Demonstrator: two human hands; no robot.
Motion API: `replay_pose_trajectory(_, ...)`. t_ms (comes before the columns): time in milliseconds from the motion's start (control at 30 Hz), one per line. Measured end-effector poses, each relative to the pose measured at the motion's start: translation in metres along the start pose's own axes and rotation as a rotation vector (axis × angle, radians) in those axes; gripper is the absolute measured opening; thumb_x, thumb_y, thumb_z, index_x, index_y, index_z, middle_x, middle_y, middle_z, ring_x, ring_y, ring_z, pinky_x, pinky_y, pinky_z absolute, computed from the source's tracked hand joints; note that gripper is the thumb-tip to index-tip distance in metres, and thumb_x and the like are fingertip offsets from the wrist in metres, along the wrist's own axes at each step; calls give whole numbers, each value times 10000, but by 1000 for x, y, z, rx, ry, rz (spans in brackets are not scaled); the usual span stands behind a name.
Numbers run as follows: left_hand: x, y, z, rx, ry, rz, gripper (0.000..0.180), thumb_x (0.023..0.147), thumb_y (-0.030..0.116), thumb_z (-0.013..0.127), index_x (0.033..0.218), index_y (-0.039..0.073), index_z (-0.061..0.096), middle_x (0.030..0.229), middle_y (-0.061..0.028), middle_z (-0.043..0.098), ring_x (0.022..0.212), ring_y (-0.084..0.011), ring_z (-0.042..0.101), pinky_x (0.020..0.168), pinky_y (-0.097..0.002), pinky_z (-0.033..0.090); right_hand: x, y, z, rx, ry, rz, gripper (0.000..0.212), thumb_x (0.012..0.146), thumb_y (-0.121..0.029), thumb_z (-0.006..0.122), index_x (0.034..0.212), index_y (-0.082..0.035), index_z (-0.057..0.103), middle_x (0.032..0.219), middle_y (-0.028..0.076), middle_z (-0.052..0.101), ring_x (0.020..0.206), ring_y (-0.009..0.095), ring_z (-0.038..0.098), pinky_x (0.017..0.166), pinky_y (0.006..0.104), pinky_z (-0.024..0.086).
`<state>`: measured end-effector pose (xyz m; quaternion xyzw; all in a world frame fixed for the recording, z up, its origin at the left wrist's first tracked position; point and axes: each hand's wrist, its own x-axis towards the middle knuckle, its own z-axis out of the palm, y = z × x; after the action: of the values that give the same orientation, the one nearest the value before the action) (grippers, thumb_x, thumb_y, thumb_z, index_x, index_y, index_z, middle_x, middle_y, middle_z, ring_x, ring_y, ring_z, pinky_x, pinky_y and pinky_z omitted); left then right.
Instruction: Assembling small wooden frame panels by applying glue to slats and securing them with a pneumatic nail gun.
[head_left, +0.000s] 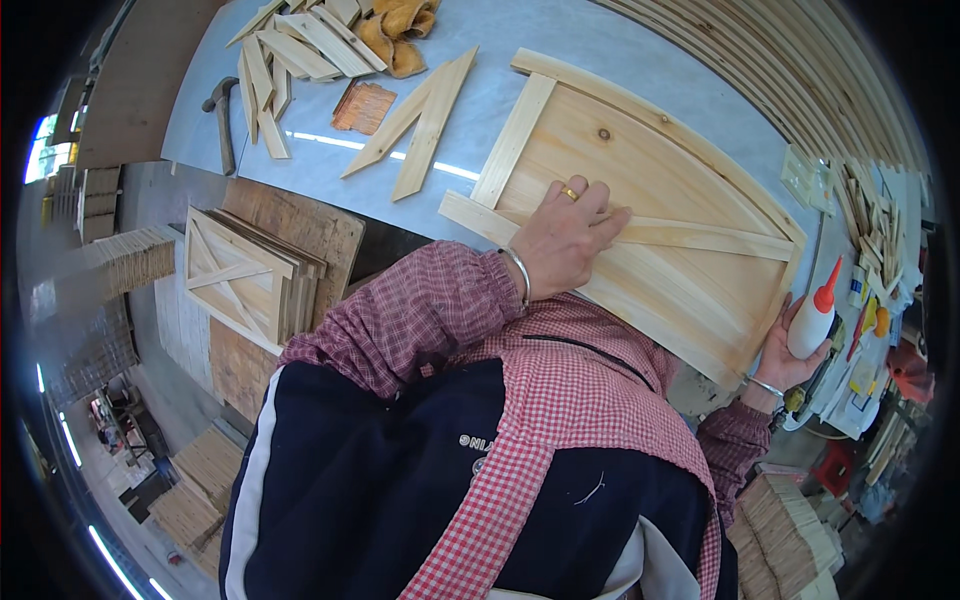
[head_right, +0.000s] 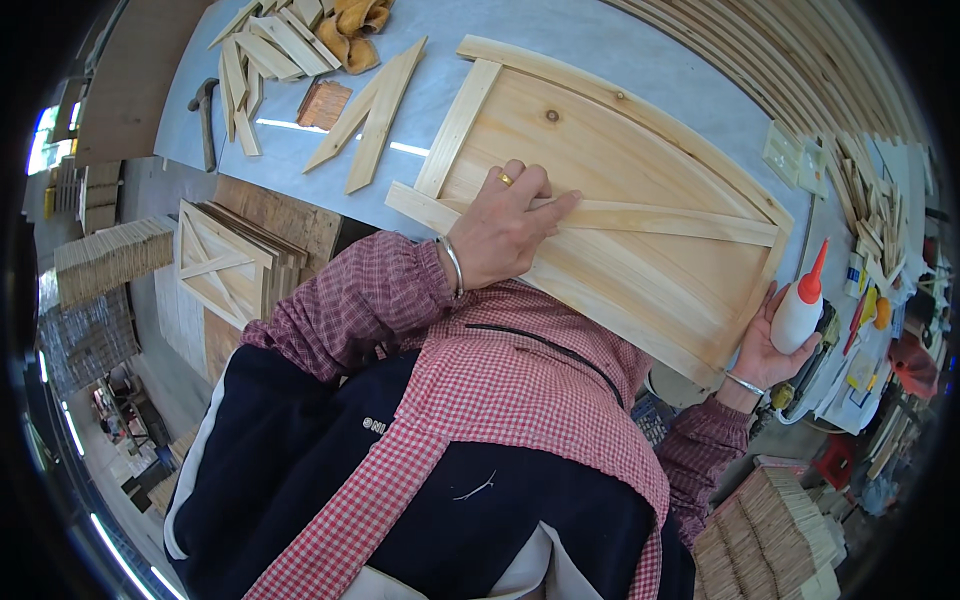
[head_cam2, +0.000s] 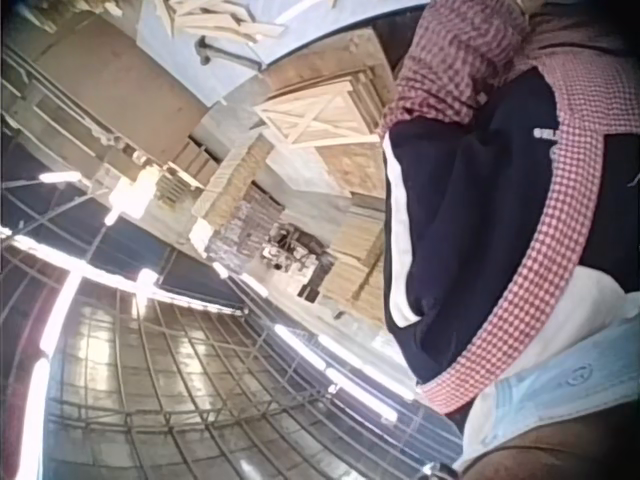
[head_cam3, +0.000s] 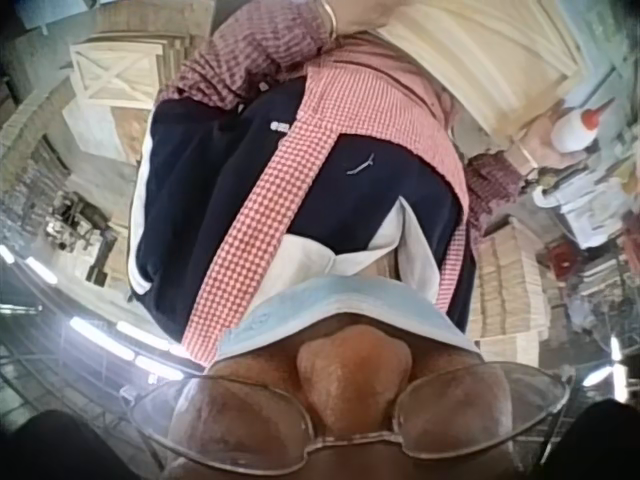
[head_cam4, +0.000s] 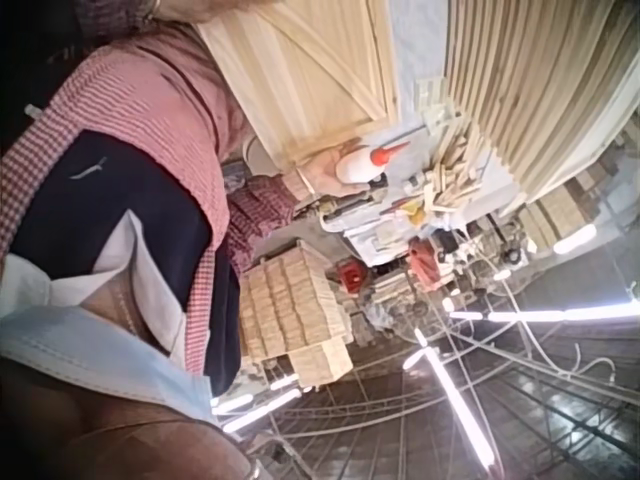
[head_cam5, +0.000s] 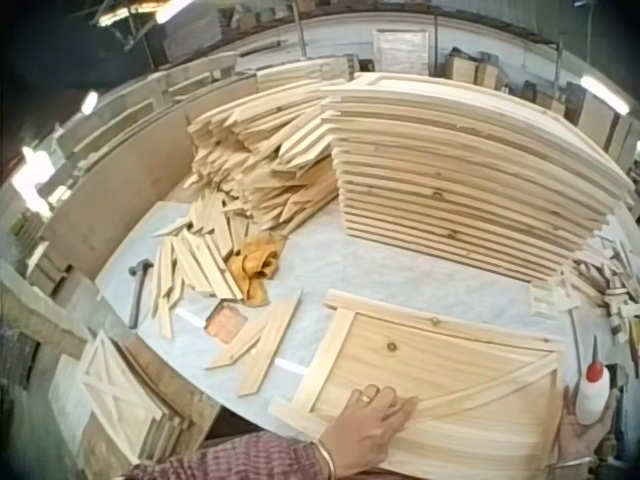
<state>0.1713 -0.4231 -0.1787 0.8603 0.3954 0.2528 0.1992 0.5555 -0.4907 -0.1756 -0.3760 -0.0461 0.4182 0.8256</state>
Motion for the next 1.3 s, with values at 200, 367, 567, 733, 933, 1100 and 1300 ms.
replay_pose_trajectory(200,3,-8,-1,-207,10,-11,404,726,65,634,1124,25,576,1009,-120,497,900,-271,469,820,-372,383,1,-1,-3,0,-33,20,618,805,-307,601,1312,-23,391,1343,181,440,1224,377,427,1089,542,246)
replay_pose_trajectory(367,5,-14,-3,-403,103,-54,331,769,37,597,1099,14,577,1100,-131,507,1016,-265,491,860,-354,404,2,-2,-6,30,11,8,622,809,-310,600,1313,-15,387,1348,186,433,1235,378,416,1091,539,241)
replay_pose_trajectory(567,-15,-53,-57,-338,288,-272,276,805,0,553,1076,35,593,1044,-116,540,972,-242,547,780,-322,462,2,-3,-3,11,8,21,608,820,-313,592,1315,-21,390,1348,189,434,1239,376,414,1097,520,241)
replay_pose_trajectory(733,-48,-107,-124,313,247,-147,286,775,-26,561,1049,44,605,956,-110,554,860,-273,561,725,-336,486,1,-3,-4,27,20,12,598,828,-316,584,1316,-28,393,1346,187,436,1238,374,415,1096,510,245)
replay_pose_trajectory(933,-45,-118,-145,616,96,5,260,773,-16,573,1022,49,614,933,-104,560,834,-262,571,704,-331,487,1,-1,-2,19,20,17,593,835,-321,578,1316,-28,395,1338,192,443,1235,372,419,1092,509,252)
replay_pose_trajectory(1100,-55,-137,-150,318,309,-321,195,793,43,585,984,52,624,881,-95,568,772,-246,586,675,-330,486,3,-3,-3,1,66,7,626,823,-305,590,1326,-4,368,1318,211,454,1239,378,412,1090,527,249)
replay_pose_trajectory(1300,-66,-188,-182,304,513,-618,150,830,120,584,928,29,653,804,-98,593,693,-223,608,644,-307,489,7,-5,-5,-18,72,5,592,838,-318,580,1303,0,398,1300,213,471,1230,367,426,1086,514,268)
